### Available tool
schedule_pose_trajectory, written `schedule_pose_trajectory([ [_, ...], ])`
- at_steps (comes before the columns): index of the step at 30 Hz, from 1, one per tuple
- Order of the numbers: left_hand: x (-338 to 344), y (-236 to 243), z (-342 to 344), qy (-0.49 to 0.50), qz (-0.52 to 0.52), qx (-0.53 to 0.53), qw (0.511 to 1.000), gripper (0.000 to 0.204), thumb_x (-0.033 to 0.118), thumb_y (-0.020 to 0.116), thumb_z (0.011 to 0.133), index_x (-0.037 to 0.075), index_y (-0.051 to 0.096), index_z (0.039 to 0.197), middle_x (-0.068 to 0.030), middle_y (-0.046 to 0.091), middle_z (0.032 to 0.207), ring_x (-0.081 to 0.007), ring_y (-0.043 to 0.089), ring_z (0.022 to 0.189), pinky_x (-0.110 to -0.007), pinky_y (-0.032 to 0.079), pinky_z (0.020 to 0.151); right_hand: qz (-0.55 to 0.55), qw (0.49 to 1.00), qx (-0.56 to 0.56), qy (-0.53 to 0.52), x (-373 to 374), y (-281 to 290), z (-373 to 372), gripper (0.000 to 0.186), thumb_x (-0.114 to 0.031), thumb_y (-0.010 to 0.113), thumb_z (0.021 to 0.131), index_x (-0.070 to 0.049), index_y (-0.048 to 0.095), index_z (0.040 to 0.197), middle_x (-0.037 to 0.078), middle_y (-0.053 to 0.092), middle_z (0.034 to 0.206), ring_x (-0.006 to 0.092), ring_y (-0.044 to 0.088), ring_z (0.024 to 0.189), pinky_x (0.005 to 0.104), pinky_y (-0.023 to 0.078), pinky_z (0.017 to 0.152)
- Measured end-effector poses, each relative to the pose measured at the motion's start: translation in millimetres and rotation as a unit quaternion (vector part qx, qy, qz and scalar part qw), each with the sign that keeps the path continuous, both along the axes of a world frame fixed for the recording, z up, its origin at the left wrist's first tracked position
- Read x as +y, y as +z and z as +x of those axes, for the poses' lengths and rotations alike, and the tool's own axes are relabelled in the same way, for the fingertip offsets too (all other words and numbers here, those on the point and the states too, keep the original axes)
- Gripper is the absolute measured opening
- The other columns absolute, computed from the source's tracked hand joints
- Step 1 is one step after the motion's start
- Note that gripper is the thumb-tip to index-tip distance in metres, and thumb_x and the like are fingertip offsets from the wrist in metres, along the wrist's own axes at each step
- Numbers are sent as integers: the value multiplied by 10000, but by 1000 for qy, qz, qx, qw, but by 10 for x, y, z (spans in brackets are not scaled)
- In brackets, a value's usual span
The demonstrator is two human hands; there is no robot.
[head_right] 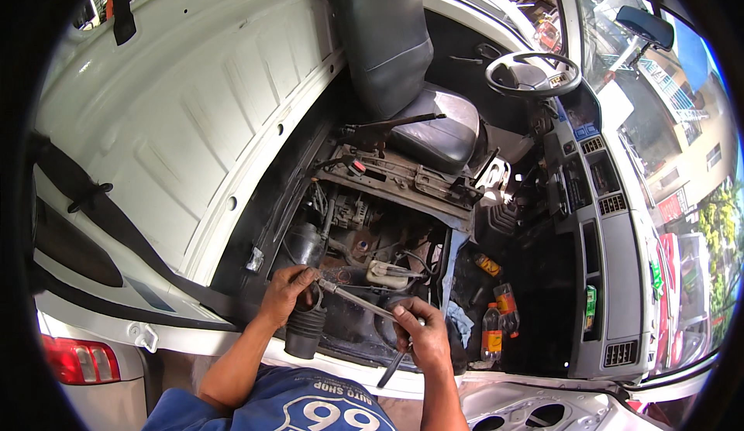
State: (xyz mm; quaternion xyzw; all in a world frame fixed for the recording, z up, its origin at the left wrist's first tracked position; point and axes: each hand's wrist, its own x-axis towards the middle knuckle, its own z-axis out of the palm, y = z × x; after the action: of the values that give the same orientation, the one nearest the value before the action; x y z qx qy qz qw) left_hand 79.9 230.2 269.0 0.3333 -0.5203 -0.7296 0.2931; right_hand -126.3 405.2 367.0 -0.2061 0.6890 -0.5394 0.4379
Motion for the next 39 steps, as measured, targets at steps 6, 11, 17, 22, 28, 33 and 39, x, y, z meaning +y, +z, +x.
schedule_pose_trajectory([
  [6,-80,-61,19,20,33,-40,998,453,411,671,974,-28,734,1064,-31,681,834,-96,577,625,-256,445,622,-177,806,528,200,-35,-111,35,206,-117,820,819,-83,733,1003,61,627,722,237,607,597,352,500,552],
  [11,-16,-51,-23,33,3,-34,999,488,467,686,958,-18,736,975,-28,653,745,-110,569,601,-259,436,603,42,998,-21,32,-45,-153,-131,201,-192,744,935,-23,714,1040,88,665,746,145,648,661,322,503,578],
  [17,-39,12,-43,28,10,-51,998,508,489,687,954,-17,736,949,-31,650,738,-113,571,594,-259,430,603,-149,842,492,161,3,-185,-94,222,-157,807,873,-64,746,1065,70,710,847,184,645,648,295,521,594],
  [22,28,21,-83,33,19,-28,999,508,488,687,955,-17,735,959,-37,667,771,-113,573,605,-260,429,606,-62,993,93,45,-13,-178,-178,169,-115,778,884,-72,750,1045,63,591,672,166,552,514,336,474,510],
  [28,4,-11,-60,21,23,-40,999,475,459,691,958,-13,735,966,-46,674,795,-119,577,616,-265,440,613,-194,789,557,173,15,-138,-58,164,-118,759,894,-66,755,1049,88,687,773,160,628,578,327,502,551],
  [33,35,-38,-44,19,18,-24,999,476,459,684,961,-15,733,967,-45,682,824,-119,575,621,-263,441,615,-21,985,166,50,29,-123,-99,205,-186,672,976,-16,715,1082,67,638,714,115,578,581,314,466,534],
  [39,17,-52,-44,34,40,-25,998,501,485,686,953,-13,728,993,-32,680,830,-110,573,626,-258,441,618,-218,814,522,132,1,-208,-32,260,-55,768,862,-33,714,1115,73,632,702,179,586,557,338,469,533],
])
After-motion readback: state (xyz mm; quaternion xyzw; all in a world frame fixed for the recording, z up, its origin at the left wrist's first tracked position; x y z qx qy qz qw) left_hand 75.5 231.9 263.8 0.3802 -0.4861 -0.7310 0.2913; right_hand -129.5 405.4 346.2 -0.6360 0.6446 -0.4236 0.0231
